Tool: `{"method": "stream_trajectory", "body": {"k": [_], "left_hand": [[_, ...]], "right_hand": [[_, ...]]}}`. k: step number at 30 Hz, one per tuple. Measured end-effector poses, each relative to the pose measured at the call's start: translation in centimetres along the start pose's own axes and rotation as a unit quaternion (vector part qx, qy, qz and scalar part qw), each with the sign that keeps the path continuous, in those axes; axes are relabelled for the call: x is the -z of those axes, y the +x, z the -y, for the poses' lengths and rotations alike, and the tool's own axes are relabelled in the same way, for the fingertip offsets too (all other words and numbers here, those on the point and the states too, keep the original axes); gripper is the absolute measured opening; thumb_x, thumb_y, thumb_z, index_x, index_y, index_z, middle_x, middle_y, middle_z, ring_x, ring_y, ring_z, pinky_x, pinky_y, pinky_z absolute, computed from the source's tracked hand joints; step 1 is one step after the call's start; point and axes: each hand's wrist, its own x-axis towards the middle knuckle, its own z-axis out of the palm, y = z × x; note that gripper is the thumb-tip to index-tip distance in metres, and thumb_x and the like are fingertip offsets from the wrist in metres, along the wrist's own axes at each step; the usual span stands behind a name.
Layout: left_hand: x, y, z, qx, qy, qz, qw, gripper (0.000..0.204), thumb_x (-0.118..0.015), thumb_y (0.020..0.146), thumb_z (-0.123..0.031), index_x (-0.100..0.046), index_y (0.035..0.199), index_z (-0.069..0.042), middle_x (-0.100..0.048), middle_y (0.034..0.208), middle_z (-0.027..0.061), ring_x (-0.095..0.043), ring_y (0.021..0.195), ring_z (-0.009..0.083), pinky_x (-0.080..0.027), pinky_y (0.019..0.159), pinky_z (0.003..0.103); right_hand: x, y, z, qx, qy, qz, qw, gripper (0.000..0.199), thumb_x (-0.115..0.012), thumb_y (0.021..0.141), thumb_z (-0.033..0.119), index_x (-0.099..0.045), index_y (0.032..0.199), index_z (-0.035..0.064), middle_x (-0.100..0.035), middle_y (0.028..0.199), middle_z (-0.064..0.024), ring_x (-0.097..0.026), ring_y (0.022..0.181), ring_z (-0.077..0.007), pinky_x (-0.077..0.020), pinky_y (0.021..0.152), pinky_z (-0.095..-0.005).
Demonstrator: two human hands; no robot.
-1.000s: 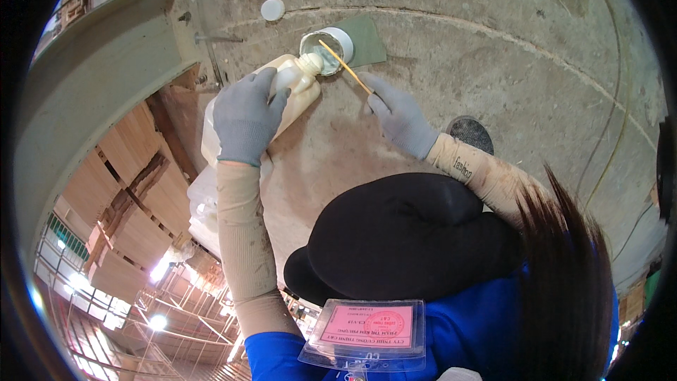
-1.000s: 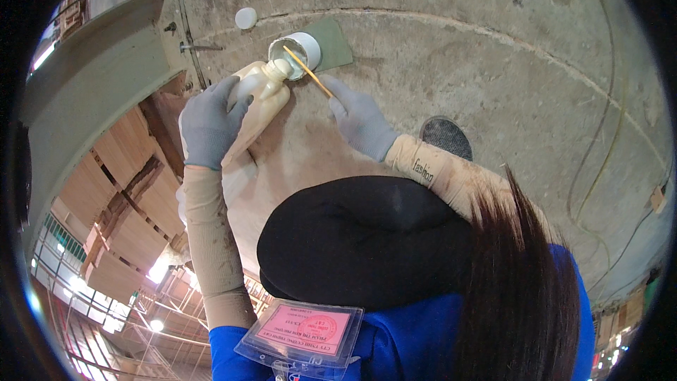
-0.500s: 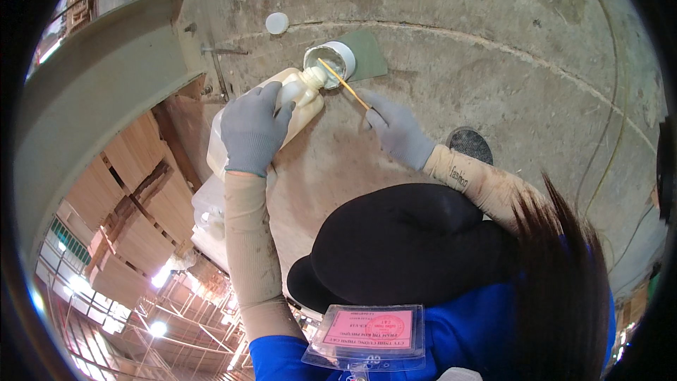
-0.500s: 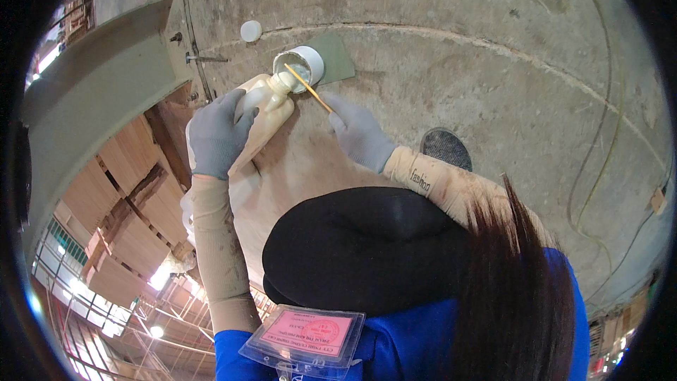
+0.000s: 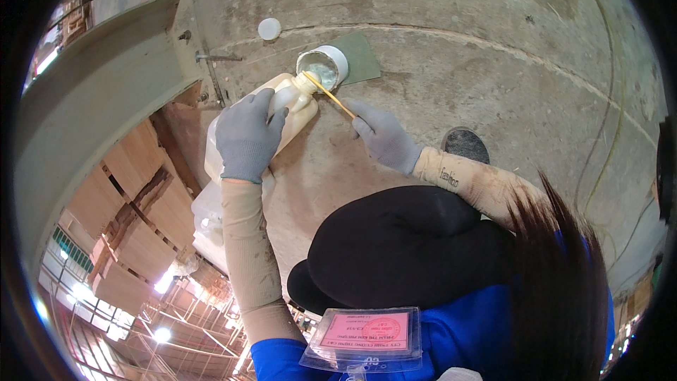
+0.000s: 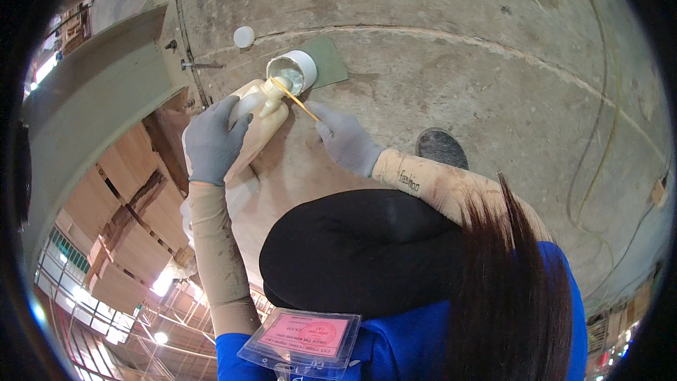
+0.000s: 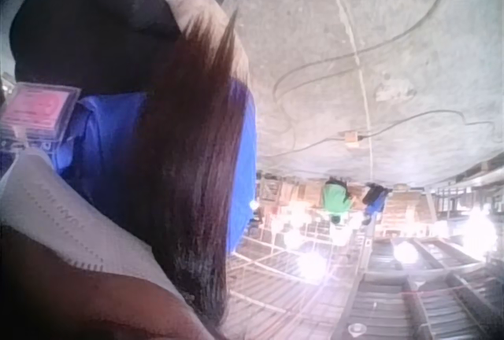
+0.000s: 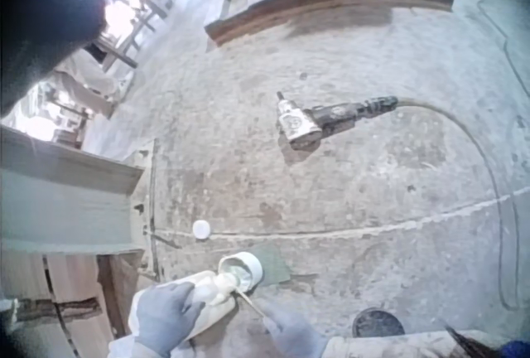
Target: The person applies glue to the holes of wooden pieces using a brush, then places them on a stack. Later, the person sits on the floor and mixes glue in a container using a brush.
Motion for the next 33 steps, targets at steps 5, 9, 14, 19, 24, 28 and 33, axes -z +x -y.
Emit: {"method": "stream_trajectory", "body": {"k": [5, 9, 14, 19, 24, 28, 33], "left_hand": [[-0.21, 0.01, 0.16, -0.004, -0.001, -0.001, 1.0, 0.034, -0.065, 0.077, -0.032, -0.062, 0.103, -0.011, -0.065, 0.087, 0.0106, -0.063, 0.075, 0.0294, -0.05, 0.065, 0.038], [-0.12, 0.06, 0.08, -0.003, 0.006, 0.005, 1.0, 0.034, -0.065, 0.077, -0.032, -0.062, 0.103, -0.01, -0.065, 0.088, 0.0109, -0.063, 0.076, 0.0294, -0.05, 0.065, 0.038], [0.08, 0.08, -0.08, -0.005, 0.008, 0.005, 1.0, 0.034, -0.065, 0.077, -0.032, -0.062, 0.102, -0.01, -0.065, 0.088, 0.0113, -0.063, 0.076, 0.0294, -0.05, 0.065, 0.037], [-0.04, 0.03, 0.0, 0.002, -0.003, 0.005, 1.0, 0.034, -0.065, 0.077, -0.032, -0.063, 0.103, -0.01, -0.065, 0.089, 0.0116, -0.063, 0.077, 0.0297, -0.05, 0.065, 0.037], [0.08, 0.08, -0.06, -0.003, -0.003, 0.004, 1.0, 0.035, -0.065, 0.077, -0.032, -0.063, 0.104, -0.011, -0.065, 0.089, 0.0118, -0.063, 0.077, 0.0299, -0.05, 0.065, 0.037], [-0.16, -0.04, -0.14, -0.008, -0.015, -0.022, 1.0, 0.026, -0.064, 0.076, -0.03, -0.063, 0.093, -0.009, -0.063, 0.08, 0.0114, -0.061, 0.073, 0.0297, -0.047, 0.067, 0.039], [-0.1, 0.04, -0.07, 0.0, 0.0, -0.003, 1.0, 0.032, -0.065, 0.077, -0.032, -0.063, 0.101, -0.011, -0.065, 0.086, 0.0102, -0.063, 0.076, 0.029, -0.049, 0.066, 0.038]], "right_hand": [[-0.02, -0.09, -0.11, -0.021, 0.008, 0.0, 1.0, 0.037, -0.043, 0.091, 0.009, -0.046, 0.127, 0.0022, -0.058, 0.072, -0.011, -0.059, 0.065, -0.0187, -0.0477, 0.065, -0.0306], [-0.01, -0.13, -0.24, -0.019, 0.01, 0.001, 1.0, 0.037, -0.042, 0.091, 0.009, -0.046, 0.128, 0.002, -0.058, 0.071, -0.011, -0.059, 0.065, -0.0187, -0.0478, 0.065, -0.0307], [0.0, -0.14, -0.32, -0.038, 0.018, 0.004, 0.999, 0.038, -0.042, 0.092, 0.01, -0.045, 0.128, 0.0018, -0.057, 0.073, -0.0104, -0.059, 0.066, -0.0179, -0.0478, 0.065, -0.0306], [0.1, -0.06, 0.0, -0.051, 0.02, 0.003, 0.998, 0.038, -0.042, 0.092, 0.01, -0.046, 0.128, 0.0013, -0.057, 0.075, -0.0099, -0.059, 0.067, -0.0172, -0.0478, 0.065, -0.0303], [-0.02, -0.09, -0.22, -0.044, 0.026, -0.01, 0.999, 0.037, -0.043, 0.091, 0.008, -0.047, 0.127, 0.001, -0.058, 0.077, -0.0106, -0.058, 0.067, -0.017, -0.048, 0.065, -0.0298], [-0.07, -0.06, -0.09, -0.03, 0.028, -0.012, 0.999, 0.037, -0.043, 0.091, 0.008, -0.047, 0.127, 0.0009, -0.058, 0.079, -0.0114, -0.058, 0.067, -0.0169, -0.0482, 0.065, -0.0297], [-0.19, 0.07, -0.11, -0.007, 0.025, -0.014, 1.0, 0.036, -0.044, 0.09, 0.007, -0.048, 0.125, 0.001, -0.059, 0.079, -0.015, -0.059, 0.067, -0.0211, -0.0482, 0.064, -0.0322]]}}
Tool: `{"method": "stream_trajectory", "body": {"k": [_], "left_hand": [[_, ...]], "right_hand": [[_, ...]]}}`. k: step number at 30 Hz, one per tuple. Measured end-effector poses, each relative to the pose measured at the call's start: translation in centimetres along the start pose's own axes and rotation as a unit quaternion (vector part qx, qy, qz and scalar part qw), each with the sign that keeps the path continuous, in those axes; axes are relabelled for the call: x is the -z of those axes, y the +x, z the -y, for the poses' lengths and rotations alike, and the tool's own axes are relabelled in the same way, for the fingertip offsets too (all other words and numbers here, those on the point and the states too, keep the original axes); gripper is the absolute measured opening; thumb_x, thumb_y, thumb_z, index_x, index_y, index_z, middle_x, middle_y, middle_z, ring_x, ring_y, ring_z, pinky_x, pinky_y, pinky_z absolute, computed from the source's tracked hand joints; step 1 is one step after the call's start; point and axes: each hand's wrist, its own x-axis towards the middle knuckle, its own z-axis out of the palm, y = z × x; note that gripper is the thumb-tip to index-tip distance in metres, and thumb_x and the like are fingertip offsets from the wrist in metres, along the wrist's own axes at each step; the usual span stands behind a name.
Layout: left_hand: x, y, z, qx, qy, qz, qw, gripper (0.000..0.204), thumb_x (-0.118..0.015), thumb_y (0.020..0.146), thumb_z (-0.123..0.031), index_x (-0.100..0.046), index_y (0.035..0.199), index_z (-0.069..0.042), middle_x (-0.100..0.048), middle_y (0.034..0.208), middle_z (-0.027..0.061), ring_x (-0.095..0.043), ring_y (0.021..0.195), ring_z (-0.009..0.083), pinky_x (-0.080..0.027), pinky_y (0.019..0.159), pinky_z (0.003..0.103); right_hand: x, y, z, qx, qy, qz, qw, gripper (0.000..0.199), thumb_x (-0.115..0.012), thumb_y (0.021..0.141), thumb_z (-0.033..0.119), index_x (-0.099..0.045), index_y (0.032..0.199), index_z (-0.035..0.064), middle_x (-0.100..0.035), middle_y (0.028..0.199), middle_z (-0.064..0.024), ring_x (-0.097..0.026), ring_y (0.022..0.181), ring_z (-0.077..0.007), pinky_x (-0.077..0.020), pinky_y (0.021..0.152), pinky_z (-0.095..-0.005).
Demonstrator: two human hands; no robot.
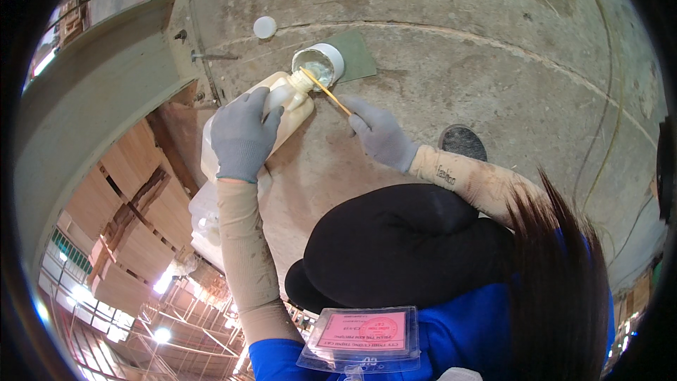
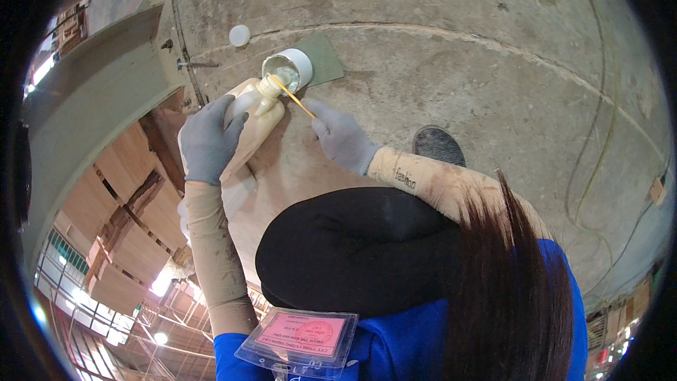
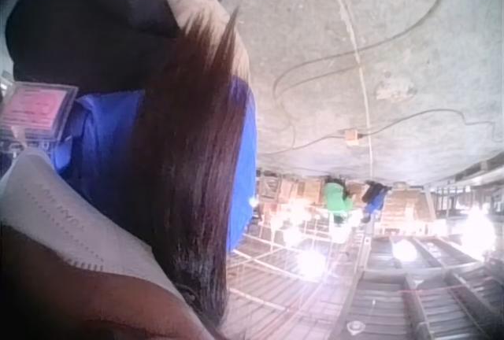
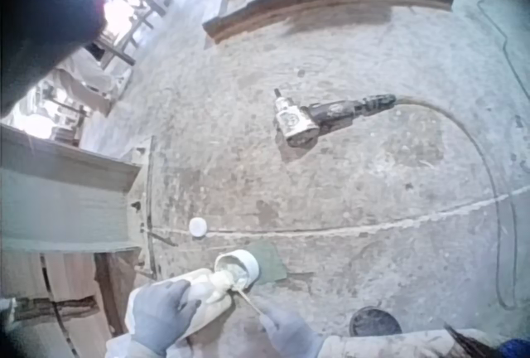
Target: The person applies glue to the holes of wooden pieces using a brush, then places them on a stack. Later, the person sits on the floor and mixes glue in a container using a brush.
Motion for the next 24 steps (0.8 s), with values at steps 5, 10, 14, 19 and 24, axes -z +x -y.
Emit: {"method": "stream_trajectory", "body": {"k": [5, 10, 14, 19, 24], "left_hand": [[-0.21, -0.12, 0.1, -0.007, -0.017, -0.022, 1.0, 0.027, -0.064, 0.076, -0.03, -0.063, 0.093, -0.01, -0.063, 0.08, 0.0114, -0.061, 0.072, 0.03, -0.047, 0.066, 0.039], [-0.2, -0.03, 0.01, -0.005, -0.021, -0.019, 1.0, 0.027, -0.065, 0.076, -0.03, -0.062, 0.093, -0.009, -0.063, 0.079, 0.0116, -0.061, 0.072, 0.0302, -0.047, 0.066, 0.039], [-0.06, 0.05, -0.05, 0.0, -0.012, -0.005, 1.0, 0.027, -0.065, 0.076, -0.03, -0.062, 0.092, -0.009, -0.063, 0.079, 0.0116, -0.061, 0.072, 0.0304, -0.047, 0.066, 0.039], [-0.16, 0.08, -0.1, -0.007, -0.016, -0.016, 1.0, 0.027, -0.065, 0.075, -0.03, -0.062, 0.092, -0.01, -0.063, 0.079, 0.0115, -0.061, 0.071, 0.0303, -0.047, 0.065, 0.039], [-0.05, -0.02, -0.11, 0.004, -0.022, -0.012, 1.0, 0.028, -0.065, 0.075, -0.03, -0.063, 0.093, -0.009, -0.064, 0.08, 0.012, -0.061, 0.073, 0.0305, -0.048, 0.066, 0.039]], "right_hand": [[-0.13, 0.06, 0.02, 0.003, 0.017, 0.004, 1.0, 0.036, -0.045, 0.088, 0.006, -0.047, 0.124, 0.0013, -0.058, 0.074, -0.0204, -0.061, 0.065, -0.0297, -0.0476, 0.061, -0.0368], [-0.14, -0.1, -0.19, -0.014, 0.003, 0.012, 1.0, 0.037, -0.044, 0.09, 0.009, -0.047, 0.127, 0.0029, -0.058, 0.075, -0.0131, -0.059, 0.065, -0.0204, -0.048, 0.062, -0.0317], [-0.08, -0.04, -0.16, -0.023, -0.012, 0.022, 0.999, 0.037, -0.044, 0.092, 0.01, -0.047, 0.128, 0.0036, -0.058, 0.076, -0.0096, -0.058, 0.066, -0.0154, -0.0482, 0.064, -0.0289], [-0.33, -0.07, -0.13, -0.01, 0.008, 0.001, 1.0, 0.036, -0.044, 0.09, 0.008, -0.048, 0.125, 0.0034, -0.058, 0.074, -0.0159, -0.06, 0.064, -0.0248, -0.0481, 0.061, -0.0341], [-0.36, 0.03, 0.11, -0.022, 0.025, 0.009, 0.999, 0.035, -0.044, 0.09, 0.007, -0.048, 0.125, 0.0028, -0.058, 0.075, -0.016, -0.06, 0.065, -0.0241, -0.0481, 0.061, -0.0336]]}}
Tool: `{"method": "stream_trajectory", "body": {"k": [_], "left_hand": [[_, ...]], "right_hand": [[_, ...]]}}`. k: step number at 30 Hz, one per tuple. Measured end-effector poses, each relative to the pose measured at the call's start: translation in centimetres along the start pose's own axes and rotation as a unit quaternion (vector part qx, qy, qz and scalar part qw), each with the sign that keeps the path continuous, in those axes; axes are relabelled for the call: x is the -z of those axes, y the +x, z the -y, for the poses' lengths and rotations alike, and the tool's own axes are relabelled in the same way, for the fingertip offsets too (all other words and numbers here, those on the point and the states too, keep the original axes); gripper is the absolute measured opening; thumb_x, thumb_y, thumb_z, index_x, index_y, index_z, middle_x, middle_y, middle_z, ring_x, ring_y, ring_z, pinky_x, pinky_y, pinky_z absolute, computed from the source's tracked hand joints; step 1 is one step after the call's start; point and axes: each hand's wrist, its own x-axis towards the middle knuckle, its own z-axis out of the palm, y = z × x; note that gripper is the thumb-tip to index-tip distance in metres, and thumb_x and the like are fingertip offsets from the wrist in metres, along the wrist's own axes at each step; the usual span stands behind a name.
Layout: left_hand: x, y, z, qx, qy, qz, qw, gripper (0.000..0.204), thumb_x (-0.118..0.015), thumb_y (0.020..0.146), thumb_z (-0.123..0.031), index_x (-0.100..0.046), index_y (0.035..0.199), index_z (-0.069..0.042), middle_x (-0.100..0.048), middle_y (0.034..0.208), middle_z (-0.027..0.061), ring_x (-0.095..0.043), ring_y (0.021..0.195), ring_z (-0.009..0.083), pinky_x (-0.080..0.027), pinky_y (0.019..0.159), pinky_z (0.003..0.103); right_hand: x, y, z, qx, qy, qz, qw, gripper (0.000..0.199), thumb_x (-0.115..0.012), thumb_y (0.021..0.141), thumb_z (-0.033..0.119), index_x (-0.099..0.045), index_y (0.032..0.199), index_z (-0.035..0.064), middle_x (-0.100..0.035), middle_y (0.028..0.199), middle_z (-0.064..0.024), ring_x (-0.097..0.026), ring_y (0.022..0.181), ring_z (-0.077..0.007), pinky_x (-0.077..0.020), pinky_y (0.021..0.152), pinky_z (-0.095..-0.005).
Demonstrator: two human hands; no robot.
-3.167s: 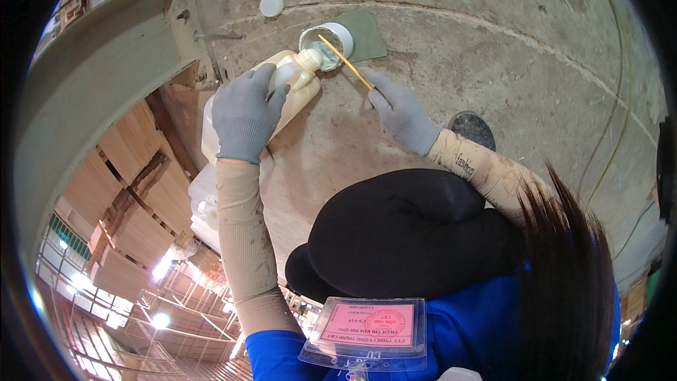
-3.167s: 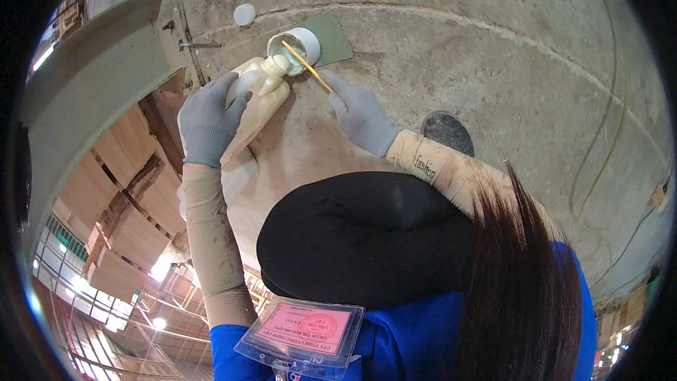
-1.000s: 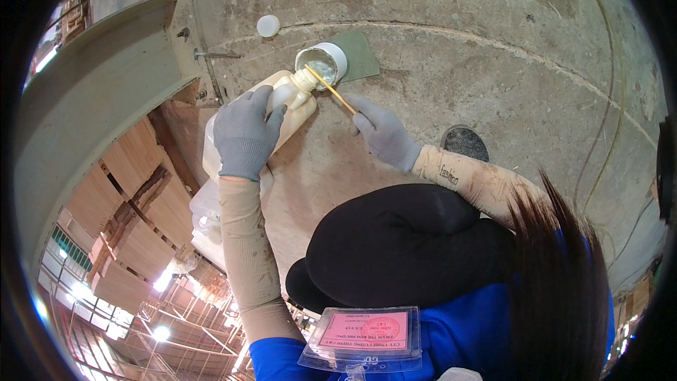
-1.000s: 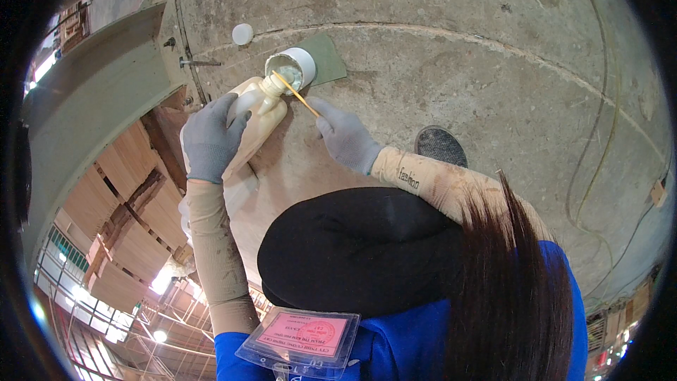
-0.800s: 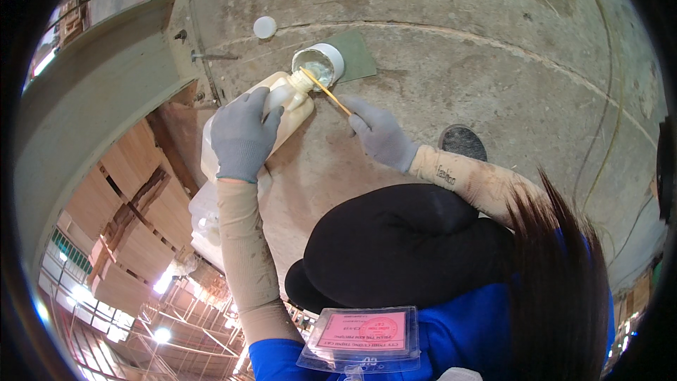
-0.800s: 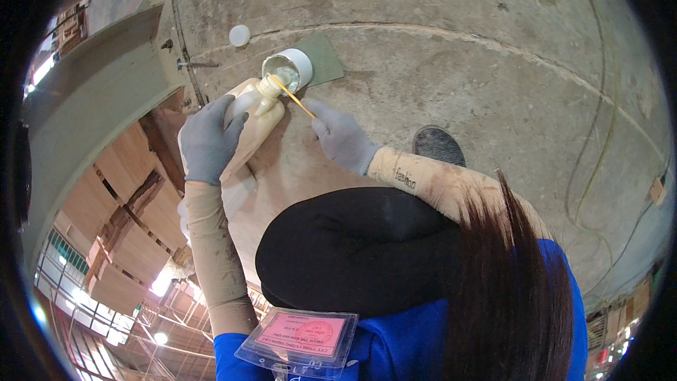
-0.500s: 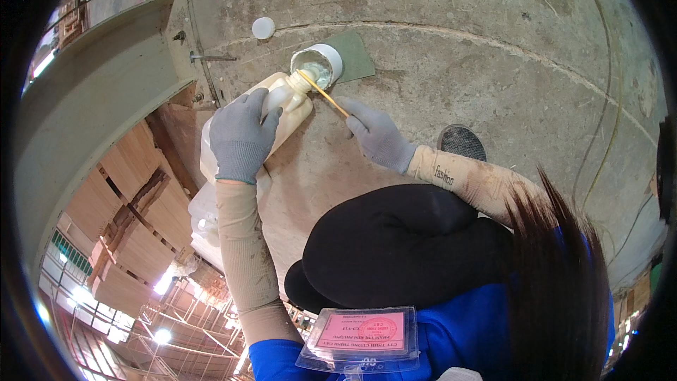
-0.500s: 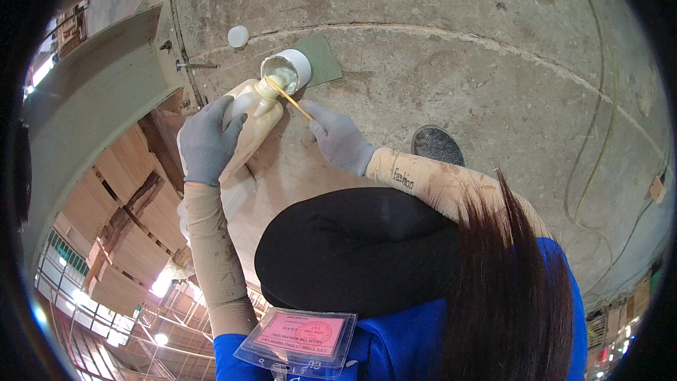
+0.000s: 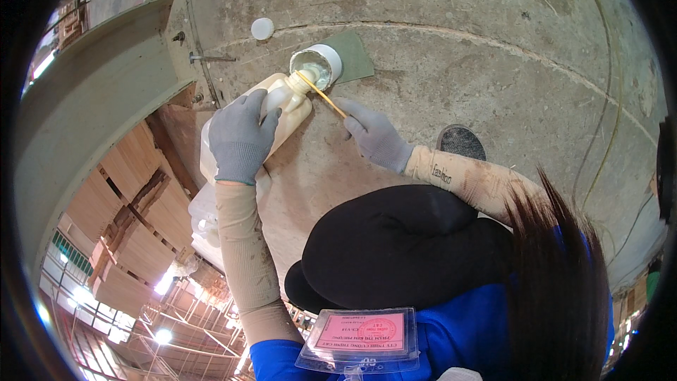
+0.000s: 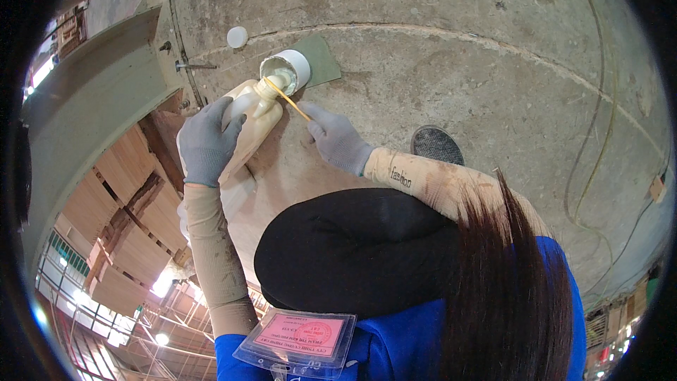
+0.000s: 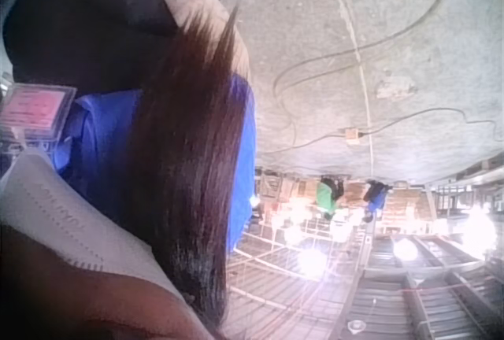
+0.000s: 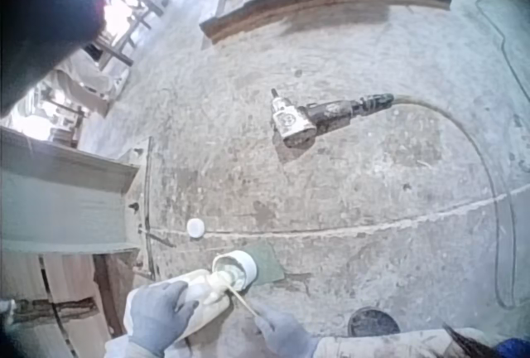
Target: The person applies glue to the holes of wooden pieces using a brush, then places them on a stack. Later, the person sits on the floor and mixes glue in a container using a brush.
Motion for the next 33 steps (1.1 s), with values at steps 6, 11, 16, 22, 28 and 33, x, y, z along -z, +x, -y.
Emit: {"method": "stream_trajectory", "body": {"k": [6, 11, 16, 22, 28, 33], "left_hand": [[0.0, 0.0, 0.3, -0.004, 0.029, 0.016, 0.999, 0.035, -0.065, 0.078, -0.034, -0.063, 0.105, -0.012, -0.066, 0.089, 0.0099, -0.063, 0.077, 0.0289, -0.05, 0.066, 0.037], [0.1, 0.0, 0.0, -0.001, 0.002, 0.008, 1.0, 0.033, -0.065, 0.077, -0.032, -0.063, 0.101, -0.011, -0.065, 0.087, 0.0111, -0.062, 0.076, 0.0299, -0.049, 0.067, 0.038], [0.1, 0.0, 0.3, 0.001, 0.016, 0.015, 1.0, 0.035, -0.065, 0.077, -0.033, -0.063, 0.104, -0.011, -0.065, 0.09, 0.0116, -0.063, 0.079, 0.0294, -0.05, 0.067, 0.038], [0.2, -0.1, 0.0, 0.009, 0.0, 0.016, 1.0, 0.034, -0.065, 0.077, -0.032, -0.063, 0.104, -0.01, -0.065, 0.09, 0.0118, -0.063, 0.078, 0.0298, -0.05, 0.067, 0.037], [-0.3, -0.9, -0.1, 0.001, -0.006, -0.009, 1.0, 0.034, -0.067, 0.076, -0.03, -0.063, 0.103, -0.011, -0.066, 0.09, 0.011, -0.063, 0.077, 0.0292, -0.05, 0.066, 0.037], [-0.1, -1.8, 0.0, 0.014, -0.006, -0.036, 0.999, 0.034, -0.067, 0.075, -0.031, -0.064, 0.102, -0.011, -0.066, 0.09, 0.0105, -0.063, 0.077, 0.0287, -0.05, 0.066, 0.036]], "right_hand": [[-0.1, 0.0, -0.2, -0.014, 0.008, 0.009, 1.0, 0.036, -0.043, 0.091, 0.009, -0.048, 0.126, 0.002, -0.058, 0.076, -0.0128, -0.059, 0.066, -0.0194, -0.048, 0.063, -0.0307], [-0.2, 0.3, -0.6, -0.03, -0.004, 0.013, 0.999, 0.036, -0.042, 0.092, 0.01, -0.048, 0.127, 0.0019, -0.056, 0.073, -0.0079, -0.057, 0.065, -0.0152, -0.0471, 0.063, -0.0288], [-0.8, 0.2, -0.9, -0.036, 0.023, -0.006, 0.999, 0.036, -0.042, 0.092, 0.009, -0.048, 0.127, 0.0011, -0.056, 0.071, -0.0071, -0.056, 0.064, -0.0148, -0.0466, 0.063, -0.0284], [-0.8, 0.2, -1.7, -0.022, -0.005, 0.007, 1.0, 0.036, -0.043, 0.091, 0.009, -0.049, 0.126, 0.0007, -0.054, 0.07, -0.0058, -0.054, 0.063, -0.0136, -0.0461, 0.062, -0.028], [-0.7, 0.8, -2.2, -0.058, -0.005, 0.003, 0.998, 0.036, -0.044, 0.089, 0.008, -0.052, 0.124, 0.0032, -0.055, 0.07, -0.0134, -0.055, 0.062, -0.0194, -0.0447, 0.06, -0.0311], [-0.5, 0.8, -1.4, -0.032, -0.035, -0.002, 0.999, 0.035, -0.045, 0.087, 0.007, -0.054, 0.121, 0.0038, -0.059, 0.075, -0.0192, -0.058, 0.065, -0.0253, -0.0452, 0.062, -0.0338]]}}
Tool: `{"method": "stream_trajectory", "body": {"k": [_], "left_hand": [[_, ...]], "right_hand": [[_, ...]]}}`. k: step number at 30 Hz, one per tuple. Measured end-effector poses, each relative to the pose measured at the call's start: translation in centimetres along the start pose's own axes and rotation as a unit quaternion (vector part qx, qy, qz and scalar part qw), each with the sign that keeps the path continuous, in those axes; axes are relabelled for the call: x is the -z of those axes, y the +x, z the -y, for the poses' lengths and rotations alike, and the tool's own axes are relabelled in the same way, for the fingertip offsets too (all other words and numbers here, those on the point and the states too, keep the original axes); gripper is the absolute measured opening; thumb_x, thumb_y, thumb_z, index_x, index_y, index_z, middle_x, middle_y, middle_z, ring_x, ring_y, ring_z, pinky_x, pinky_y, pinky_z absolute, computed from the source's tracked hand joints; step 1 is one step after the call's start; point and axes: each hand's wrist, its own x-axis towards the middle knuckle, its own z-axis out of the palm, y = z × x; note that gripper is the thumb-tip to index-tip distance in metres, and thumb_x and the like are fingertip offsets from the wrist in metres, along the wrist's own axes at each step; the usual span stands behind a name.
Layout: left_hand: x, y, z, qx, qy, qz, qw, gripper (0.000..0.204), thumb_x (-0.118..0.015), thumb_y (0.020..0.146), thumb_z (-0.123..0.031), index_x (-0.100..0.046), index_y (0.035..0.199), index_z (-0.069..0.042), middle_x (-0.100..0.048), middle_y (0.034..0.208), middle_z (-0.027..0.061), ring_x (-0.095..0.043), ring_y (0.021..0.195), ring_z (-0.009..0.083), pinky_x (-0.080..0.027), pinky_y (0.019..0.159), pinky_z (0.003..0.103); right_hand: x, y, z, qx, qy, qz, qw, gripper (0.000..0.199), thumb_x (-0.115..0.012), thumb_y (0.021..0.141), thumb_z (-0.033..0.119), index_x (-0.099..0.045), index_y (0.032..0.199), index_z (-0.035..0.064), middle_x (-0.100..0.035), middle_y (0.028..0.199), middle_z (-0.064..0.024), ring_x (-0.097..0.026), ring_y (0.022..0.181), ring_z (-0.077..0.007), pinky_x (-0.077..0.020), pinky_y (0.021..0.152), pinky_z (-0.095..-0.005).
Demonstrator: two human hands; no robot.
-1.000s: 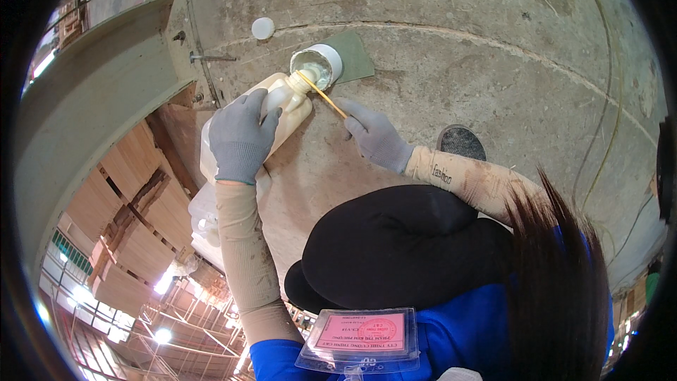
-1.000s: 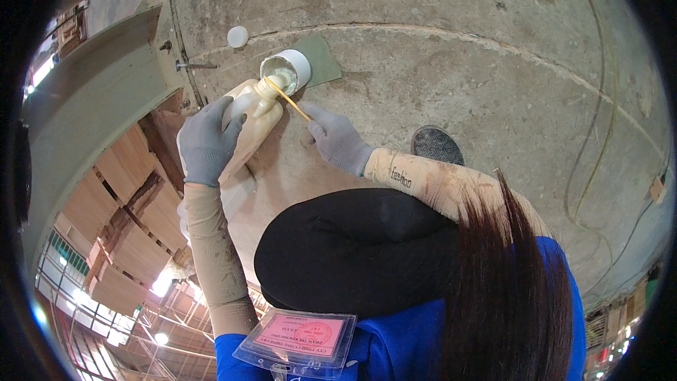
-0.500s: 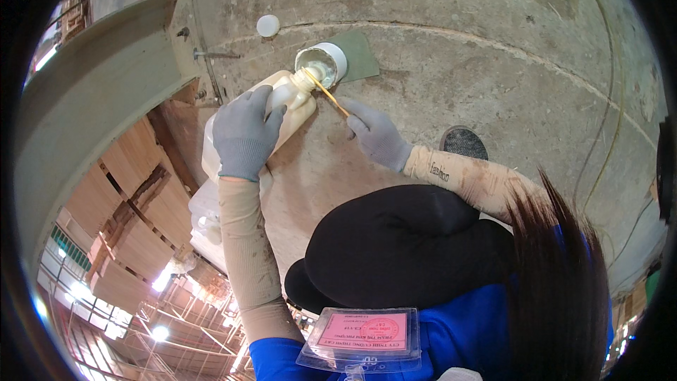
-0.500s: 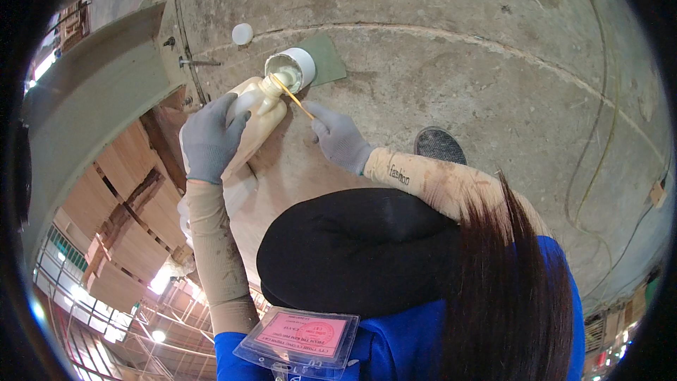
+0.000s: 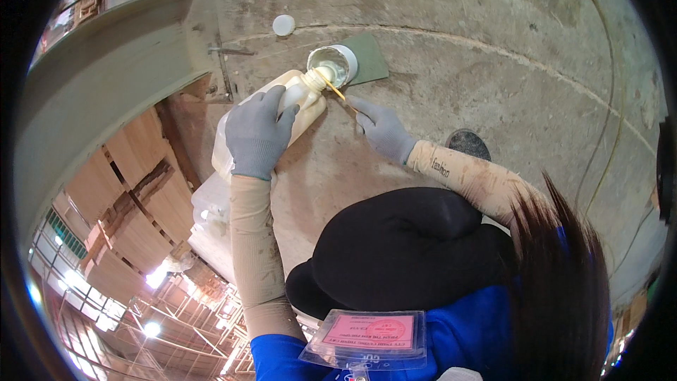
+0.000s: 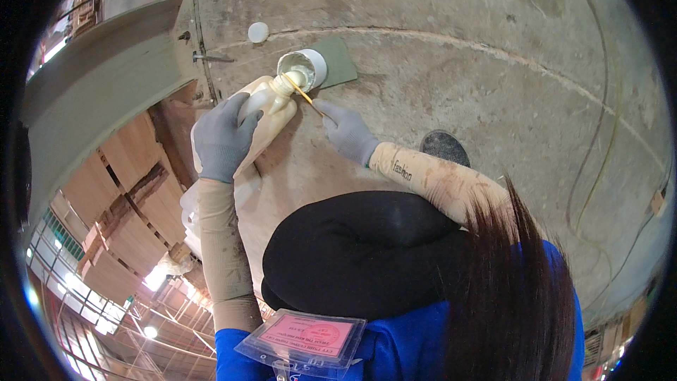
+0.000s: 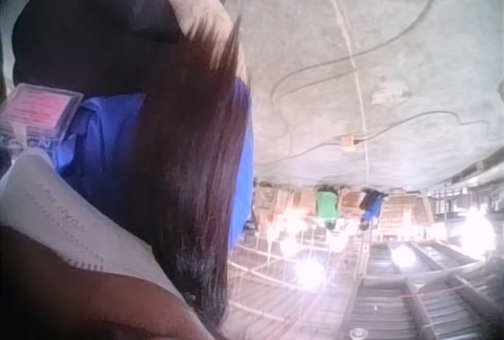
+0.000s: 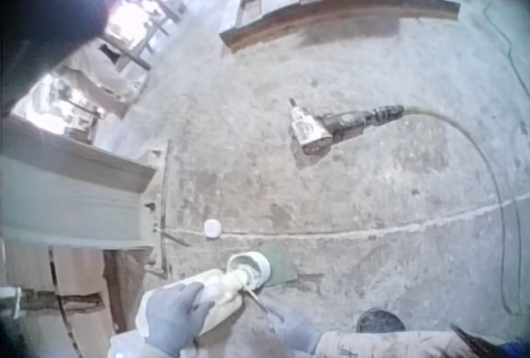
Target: The person applies glue to the holes of wooden pieces using a brush, then places them on a stack. Later, the person sits on the floor and mixes glue in a container using a brush.
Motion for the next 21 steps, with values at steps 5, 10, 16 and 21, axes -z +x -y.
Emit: {"method": "stream_trajectory", "body": {"k": [5, 10, 16, 21], "left_hand": [[0.6, -1.1, 0.5, -0.005, -0.022, -0.057, 0.998, 0.034, -0.068, 0.074, -0.031, -0.065, 0.101, -0.011, -0.066, 0.091, 0.0096, -0.064, 0.077, 0.0279, -0.05, 0.066, 0.036], [0.9, -2.9, 1.6, -0.018, -0.04, -0.109, 0.993, 0.034, -0.071, 0.071, -0.028, -0.066, 0.099, -0.01, -0.067, 0.088, 0.0089, -0.064, 0.075, 0.0271, -0.049, 0.066, 0.034], [1.2, -4.6, 3.2, 0.01, -0.064, -0.13, 0.989, 0.032, -0.073, 0.07, -0.024, -0.066, 0.098, -0.01, -0.067, 0.087, 0.0099, -0.063, 0.073, 0.0272, -0.049, 0.066, 0.034], [1.6, -8.0, 8.6, 0.085, -0.137, -0.226, 0.961, 0.033, -0.074, 0.068, -0.027, -0.067, 0.096, -0.011, -0.067, 0.084, 0.0102, -0.064, 0.073, 0.0275, -0.05, 0.067, 0.035]], "right_hand": [[0.1, 0.0, 0.8, 0.035, -0.031, -0.01, 0.999, 0.034, -0.045, 0.088, 0.007, -0.054, 0.12, 0.0039, -0.061, 0.081, -0.0208, -0.06, 0.071, -0.0293, -0.0462, 0.066, -0.0351], [0.5, -0.3, 0.8, 0.011, -0.033, -0.015, 0.999, 0.034, -0.045, 0.088, 0.009, -0.055, 0.12, 0.005, -0.061, 0.078, -0.019, -0.06, 0.069, -0.0267, -0.0464, 0.065, -0.0349], [1.8, 0.5, 0.9, -0.017, -0.05, -0.002, 0.999, 0.035, -0.044, 0.088, 0.009, -0.055, 0.12, 0.0052, -0.058, 0.07, -0.0134, -0.057, 0.062, -0.0208, -0.0457, 0.061, -0.0324], [1.8, 1.1, 1.5, 0.014, -0.132, 0.001, 0.991, 0.034, -0.045, 0.085, 0.009, -0.056, 0.118, 0.0042, -0.063, 0.08, -0.0164, -0.062, 0.071, -0.0272, -0.048, 0.066, -0.0351]]}}
